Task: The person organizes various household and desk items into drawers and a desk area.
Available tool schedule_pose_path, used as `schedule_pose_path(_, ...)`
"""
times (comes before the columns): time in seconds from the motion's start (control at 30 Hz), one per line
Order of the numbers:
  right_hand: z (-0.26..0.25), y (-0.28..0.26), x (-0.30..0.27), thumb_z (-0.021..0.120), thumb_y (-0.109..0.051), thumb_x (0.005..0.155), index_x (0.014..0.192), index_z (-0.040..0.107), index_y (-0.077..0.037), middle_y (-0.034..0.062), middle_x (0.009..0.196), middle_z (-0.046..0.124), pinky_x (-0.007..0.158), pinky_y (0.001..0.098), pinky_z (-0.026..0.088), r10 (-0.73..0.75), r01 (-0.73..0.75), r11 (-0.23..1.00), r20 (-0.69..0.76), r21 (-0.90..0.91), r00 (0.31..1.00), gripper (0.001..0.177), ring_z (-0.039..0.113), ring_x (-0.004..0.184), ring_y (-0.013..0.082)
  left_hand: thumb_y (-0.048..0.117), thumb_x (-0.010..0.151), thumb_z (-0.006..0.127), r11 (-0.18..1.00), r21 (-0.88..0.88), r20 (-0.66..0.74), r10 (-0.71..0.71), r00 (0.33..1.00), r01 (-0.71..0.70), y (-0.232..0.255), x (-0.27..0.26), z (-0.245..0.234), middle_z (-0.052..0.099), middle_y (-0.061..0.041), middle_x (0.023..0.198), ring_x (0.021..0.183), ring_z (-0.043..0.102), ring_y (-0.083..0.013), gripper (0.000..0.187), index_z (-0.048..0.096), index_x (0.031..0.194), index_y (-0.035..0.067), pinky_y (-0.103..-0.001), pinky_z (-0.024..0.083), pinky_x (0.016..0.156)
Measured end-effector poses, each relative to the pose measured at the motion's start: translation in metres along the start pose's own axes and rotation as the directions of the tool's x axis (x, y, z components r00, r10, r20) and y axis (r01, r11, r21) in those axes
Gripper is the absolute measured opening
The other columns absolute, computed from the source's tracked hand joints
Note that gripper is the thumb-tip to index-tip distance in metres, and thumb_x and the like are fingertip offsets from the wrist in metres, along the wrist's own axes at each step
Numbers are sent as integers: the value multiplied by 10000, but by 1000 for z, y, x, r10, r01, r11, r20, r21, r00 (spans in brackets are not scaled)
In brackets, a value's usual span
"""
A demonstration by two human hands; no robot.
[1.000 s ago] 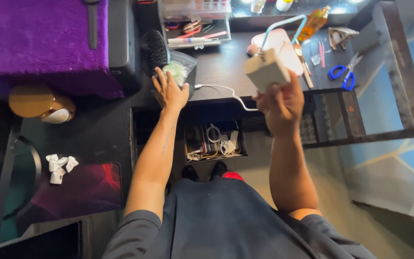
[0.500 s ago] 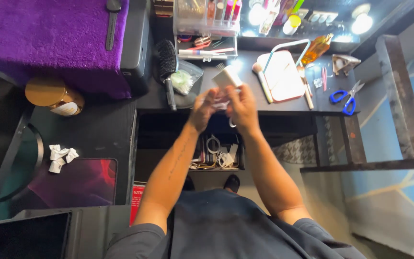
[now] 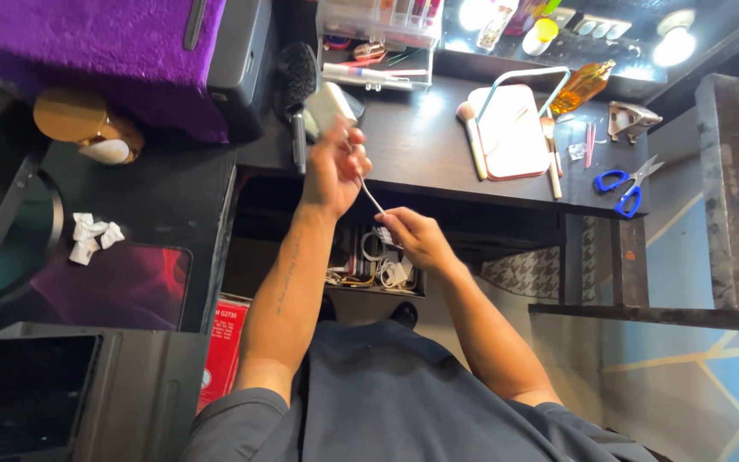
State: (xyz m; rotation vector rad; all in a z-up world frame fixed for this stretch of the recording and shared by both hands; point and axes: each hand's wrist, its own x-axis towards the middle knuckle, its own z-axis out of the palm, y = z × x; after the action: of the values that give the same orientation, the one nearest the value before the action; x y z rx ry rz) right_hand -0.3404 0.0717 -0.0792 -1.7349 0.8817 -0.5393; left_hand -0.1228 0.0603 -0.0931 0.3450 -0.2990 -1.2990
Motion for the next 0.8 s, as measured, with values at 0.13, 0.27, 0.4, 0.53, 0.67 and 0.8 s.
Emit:
schedule_pose_path(0.13,-19,-1,2,625,-250,1030,1078,754,-71,-15,676,609,565,252,477,100,-101,993,-21,-64,995,225,550,618,65,294,977,758,971,223,-27,-79,997,83,-2,-39,41,717,-82,980,691,603,-100,310,649,1117,39,-263,468,605)
schedule_pose_path(0.27,-33,-7,7,665,-282,1002,1038,733,-55,6,688,643,582,271,502,125,-128,977,-29,-169,992,239,581,625,80,330,999,656,901,326,-195,-232,953,286,-35,-45,-1,683,-88,810,614,627,-123,348,663,1060,-13,-254,505,568)
schedule_pose_path(0.4,-41,-21,10,690,-307,973,1022,731,-47,59,699,667,606,304,516,162,-144,951,45,-275,986,267,601,634,117,327,1102,601,887,393,-203,-172,964,241,-57,-41,-31,608,-75,768,567,531,-97,381,647,1117,-51,-223,436,537)
schedule_pose_path(0.53,-55,-26,15,713,-335,940,983,742,-42,99,710,699,626,334,523,168,-94,916,162,-389,972,298,627,638,157,305,1075,554,797,534,-250,-173,953,284,-52,-48,-23,652,-74,853,527,452,-53,356,653,1177,-21,-203,390,484)
schedule_pose_path(0.67,-71,-27,21,730,-368,900,950,770,-66,110,753,739,659,355,535,219,-37,875,328,-483,919,309,683,675,194,326,1046,460,641,624,-316,-317,894,448,-33,-56,-9,710,-90,961,487,462,-52,400,620,1264,31,-209,391,427)
schedule_pose_path(0.8,-66,-23,28,704,-384,936,953,740,-42,143,768,729,657,391,529,208,-28,857,296,-514,932,345,688,687,250,330,1034,442,463,707,-295,-495,817,535,-40,-62,-12,751,-71,976,484,491,-53,413,663,1250,56,-206,392,418)
